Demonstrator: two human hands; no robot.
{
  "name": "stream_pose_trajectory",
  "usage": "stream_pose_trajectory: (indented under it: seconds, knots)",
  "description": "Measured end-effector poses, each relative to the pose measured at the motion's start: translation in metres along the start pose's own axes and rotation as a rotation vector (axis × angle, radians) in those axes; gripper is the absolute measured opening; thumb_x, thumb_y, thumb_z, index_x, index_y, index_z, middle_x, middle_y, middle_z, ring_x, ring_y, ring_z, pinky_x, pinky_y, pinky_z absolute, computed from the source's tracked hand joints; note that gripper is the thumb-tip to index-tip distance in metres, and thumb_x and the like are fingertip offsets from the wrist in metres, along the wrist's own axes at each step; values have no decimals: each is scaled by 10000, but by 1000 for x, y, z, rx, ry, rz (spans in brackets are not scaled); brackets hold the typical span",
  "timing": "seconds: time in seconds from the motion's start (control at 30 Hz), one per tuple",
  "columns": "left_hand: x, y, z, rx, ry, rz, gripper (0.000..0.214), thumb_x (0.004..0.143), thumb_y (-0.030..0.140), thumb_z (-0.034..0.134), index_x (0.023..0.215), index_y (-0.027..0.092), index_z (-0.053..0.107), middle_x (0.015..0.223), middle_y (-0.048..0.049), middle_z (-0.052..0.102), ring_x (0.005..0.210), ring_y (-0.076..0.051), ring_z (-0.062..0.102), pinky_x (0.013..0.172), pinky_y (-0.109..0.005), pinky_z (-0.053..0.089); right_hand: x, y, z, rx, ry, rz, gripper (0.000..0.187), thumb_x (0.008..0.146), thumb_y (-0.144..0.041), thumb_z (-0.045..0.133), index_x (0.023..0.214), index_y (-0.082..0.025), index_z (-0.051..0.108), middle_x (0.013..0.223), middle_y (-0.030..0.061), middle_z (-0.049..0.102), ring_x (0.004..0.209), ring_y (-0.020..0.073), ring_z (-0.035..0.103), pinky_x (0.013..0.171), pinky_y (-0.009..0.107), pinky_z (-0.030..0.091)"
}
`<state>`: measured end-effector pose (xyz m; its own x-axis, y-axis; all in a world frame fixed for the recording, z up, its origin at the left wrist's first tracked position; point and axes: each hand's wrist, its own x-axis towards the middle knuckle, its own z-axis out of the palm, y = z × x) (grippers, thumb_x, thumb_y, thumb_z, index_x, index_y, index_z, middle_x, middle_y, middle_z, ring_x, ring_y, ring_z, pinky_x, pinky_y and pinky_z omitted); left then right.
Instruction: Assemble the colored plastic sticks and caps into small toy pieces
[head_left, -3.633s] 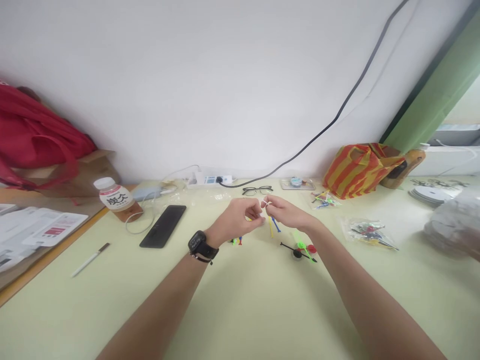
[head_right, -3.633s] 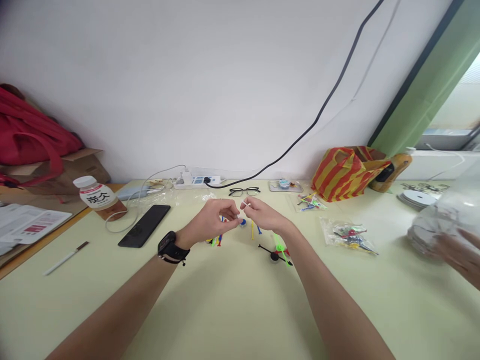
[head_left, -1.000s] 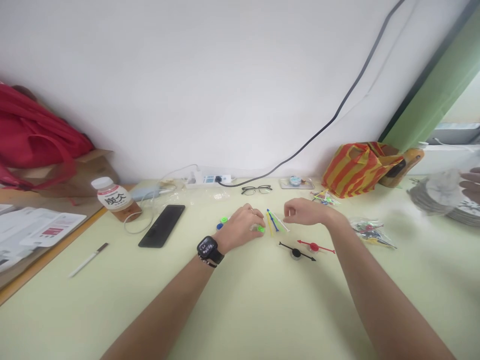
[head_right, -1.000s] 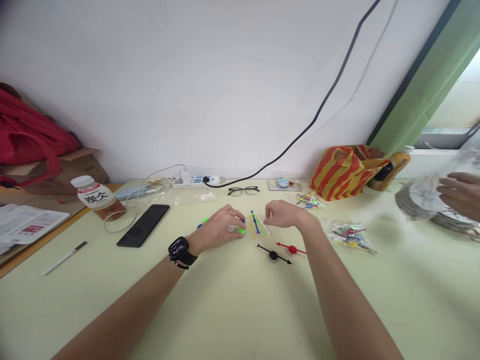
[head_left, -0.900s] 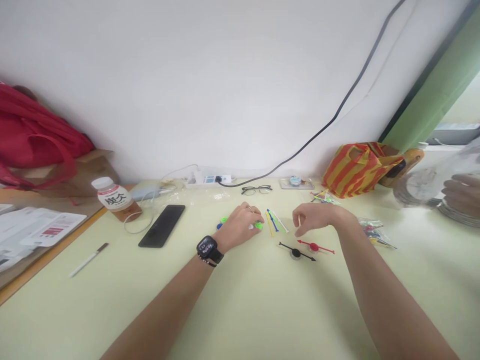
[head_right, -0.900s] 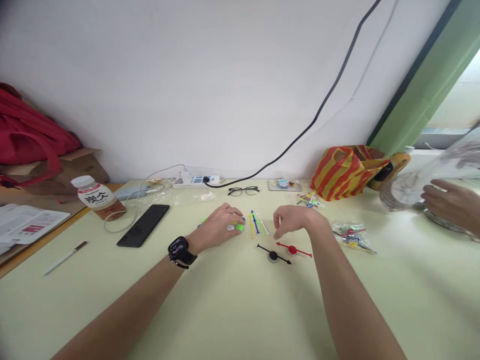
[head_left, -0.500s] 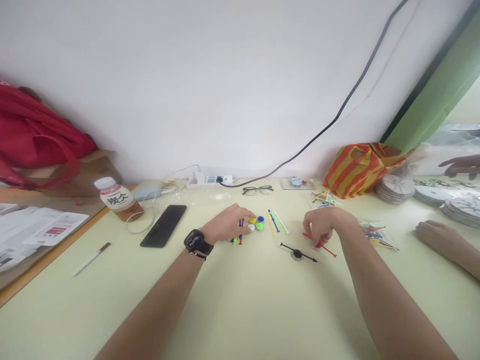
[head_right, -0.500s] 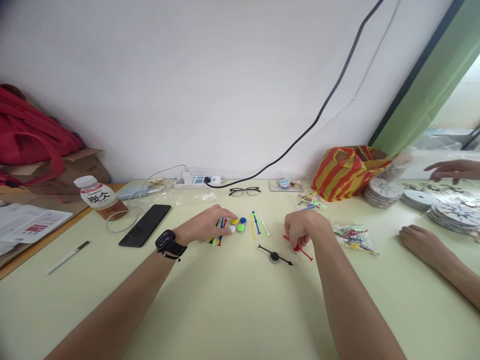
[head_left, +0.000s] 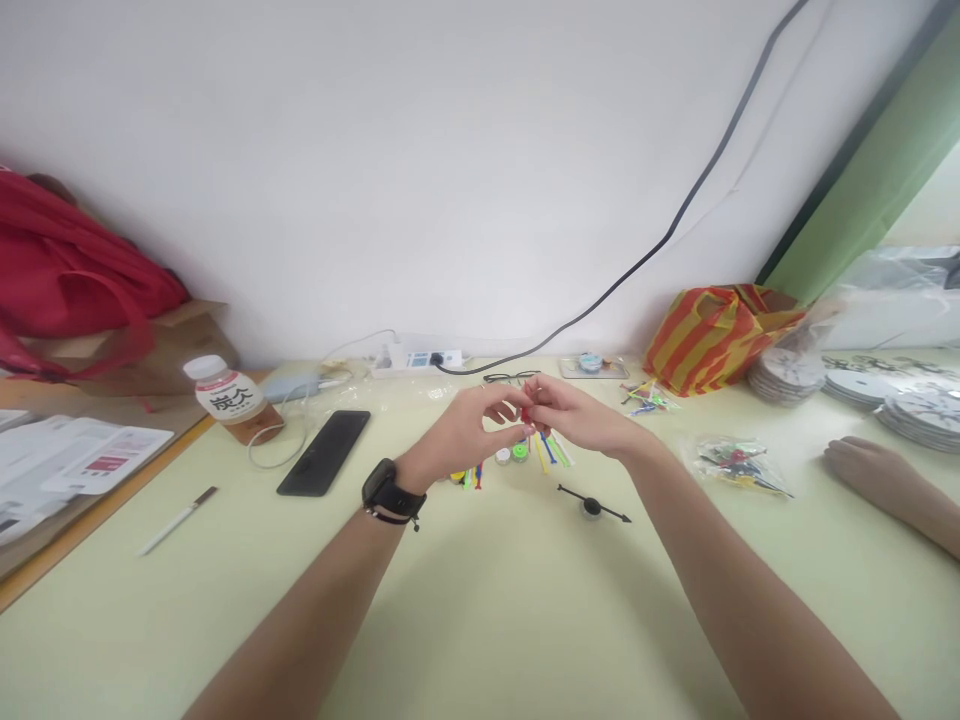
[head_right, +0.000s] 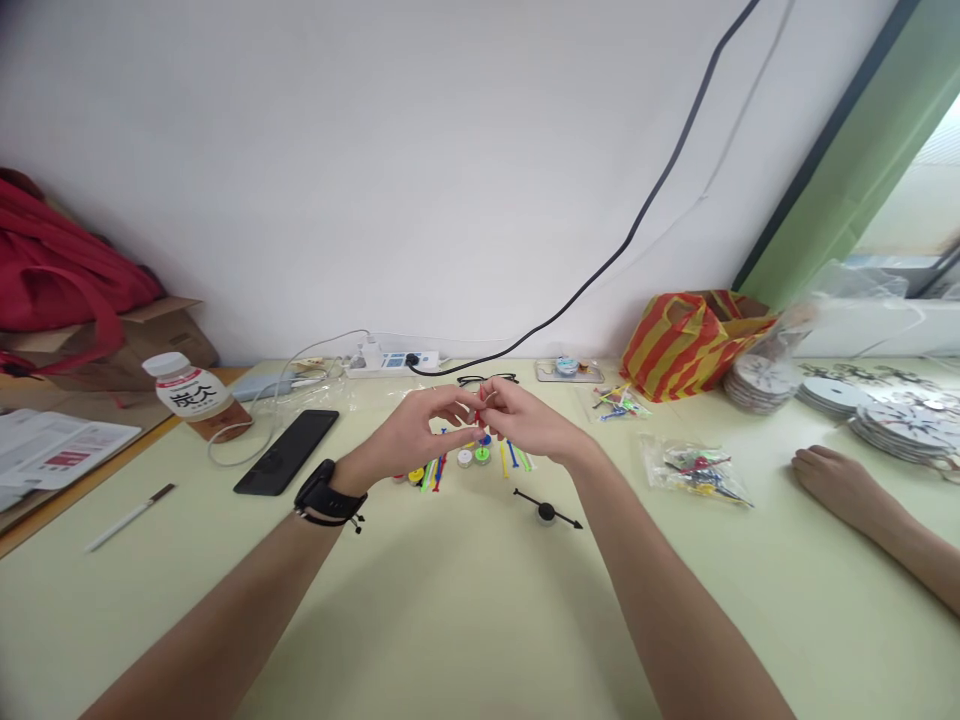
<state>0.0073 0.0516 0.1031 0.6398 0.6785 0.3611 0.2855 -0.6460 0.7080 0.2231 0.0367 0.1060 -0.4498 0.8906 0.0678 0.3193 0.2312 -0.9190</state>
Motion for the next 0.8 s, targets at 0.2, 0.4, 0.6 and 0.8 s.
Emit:
stream_pose_trajectory:
  seconds: [0.2, 0.4, 0.6, 0.8]
  knots:
    - [0, -7, 1, -12, 34, -5, 124, 917, 277, 652, 950, 186, 729, 920, -35, 739, 800, -153, 688, 789, -277, 562, 11, 11, 19, 18, 69, -43, 52, 861, -199, 476, 896, -231, 455, 870, -21, 501, 762, 144, 486, 668, 271, 408]
    - [-5, -14, 3, -47, -123, -129, 114, 818, 272, 725, 796, 174, 672, 773, -21, 710, 704, -155, 676, 641, -248, 525, 18, 39, 12, -377, 176, 81, 106, 897, -185, 434, 979, -223, 489, 839, 0, 560, 745, 173, 507, 664, 279, 385]
    - [-8, -22, 14, 112, -408, -216, 147, 702, 265, 793, 835, 203, 808, 709, 5, 686, 543, -109, 521, 500, -239, 379, 17, 61, 5, -644, 118, 224, 240, 939, -188, 478, 1162, -190, 564, 992, 88, 673, 827, 188, 609, 691, 267, 407]
    - [-8, -33, 15, 182, -458, -179, 88, 680, 230, 787, 763, 221, 814, 835, -15, 718, 699, -149, 597, 591, -245, 419, 6, 40, -9, -696, -21, 292, 153, 871, -348, 640, 857, -196, 645, 918, 66, 703, 743, 177, 609, 597, 266, 393]
